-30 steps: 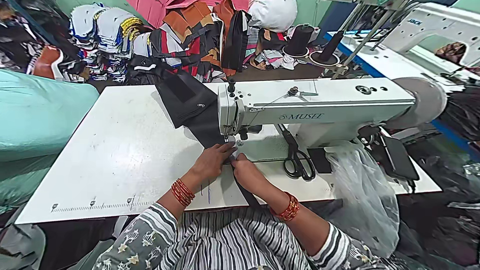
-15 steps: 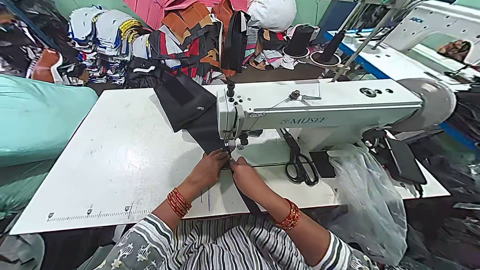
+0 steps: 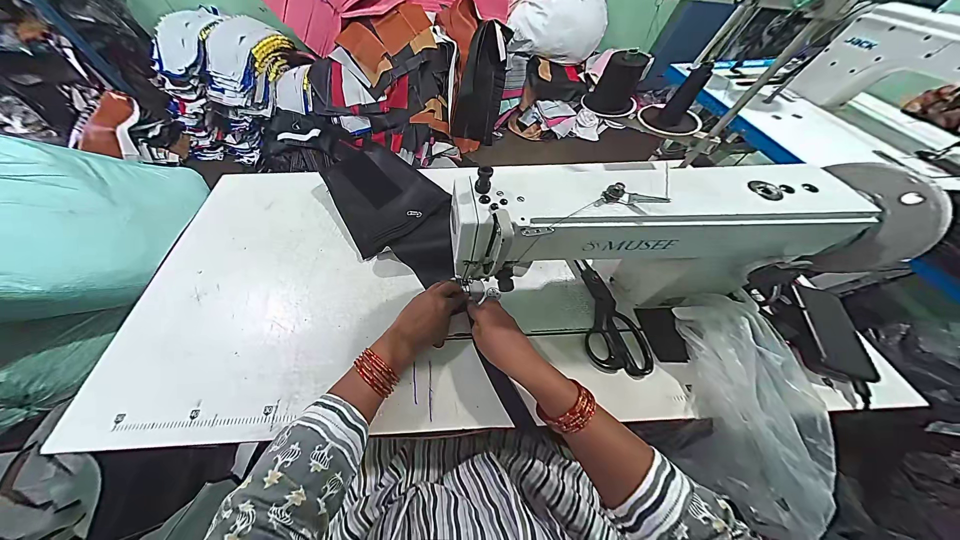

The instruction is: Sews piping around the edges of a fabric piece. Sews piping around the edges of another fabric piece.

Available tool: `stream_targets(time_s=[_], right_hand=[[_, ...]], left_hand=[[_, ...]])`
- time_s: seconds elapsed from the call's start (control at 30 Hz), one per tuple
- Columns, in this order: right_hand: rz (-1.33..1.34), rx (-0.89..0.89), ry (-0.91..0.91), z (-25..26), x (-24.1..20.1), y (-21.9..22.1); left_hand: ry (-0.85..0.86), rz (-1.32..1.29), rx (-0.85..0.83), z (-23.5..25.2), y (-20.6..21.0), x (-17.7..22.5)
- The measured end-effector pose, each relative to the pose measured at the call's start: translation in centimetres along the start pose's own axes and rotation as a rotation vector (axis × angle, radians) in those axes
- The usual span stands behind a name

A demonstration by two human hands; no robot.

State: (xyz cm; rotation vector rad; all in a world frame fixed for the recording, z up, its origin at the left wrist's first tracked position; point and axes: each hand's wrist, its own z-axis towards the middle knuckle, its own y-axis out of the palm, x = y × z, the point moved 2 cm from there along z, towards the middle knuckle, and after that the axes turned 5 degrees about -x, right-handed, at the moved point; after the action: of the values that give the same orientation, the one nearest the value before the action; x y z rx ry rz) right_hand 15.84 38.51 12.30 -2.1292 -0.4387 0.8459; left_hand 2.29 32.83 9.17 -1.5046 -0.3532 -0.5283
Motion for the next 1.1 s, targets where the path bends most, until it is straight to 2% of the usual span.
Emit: stream_targets(time_s=[0.17, 0.33, 0.67, 0.77, 0.93, 1.1], right_hand=[[0.244, 0.162, -0.091, -0.7, 1.8, 0.4], [0.315, 0.229, -0.131, -1.4, 2.4, 1.2], [-0.007, 0.043, -0.078, -1.7, 0.5, 1.1], [-0.012, 0.039, -0.072, -1.6, 0.4, 1.1], [-0.008, 0.034, -0.057, -1.4, 0.4, 1.0], [0.002, -0.007, -0.045, -0.1, 0.0, 0.1]], left_hand=[[0.028, -0.132, 0.193, -1.3, 1.5, -0.1], [0.023, -0.116, 0.176, -2.0, 2.2, 0.3], [0.027, -0.120, 0.180, -1.8, 1.4, 0.6], [0.034, -0.074, 0.129, -1.7, 1.5, 0.6], [0.069, -0.068, 0.157, -1.5, 1.2, 0.2], [-0.019, -0.084, 0.114, -0.5, 0.6, -0.1]])
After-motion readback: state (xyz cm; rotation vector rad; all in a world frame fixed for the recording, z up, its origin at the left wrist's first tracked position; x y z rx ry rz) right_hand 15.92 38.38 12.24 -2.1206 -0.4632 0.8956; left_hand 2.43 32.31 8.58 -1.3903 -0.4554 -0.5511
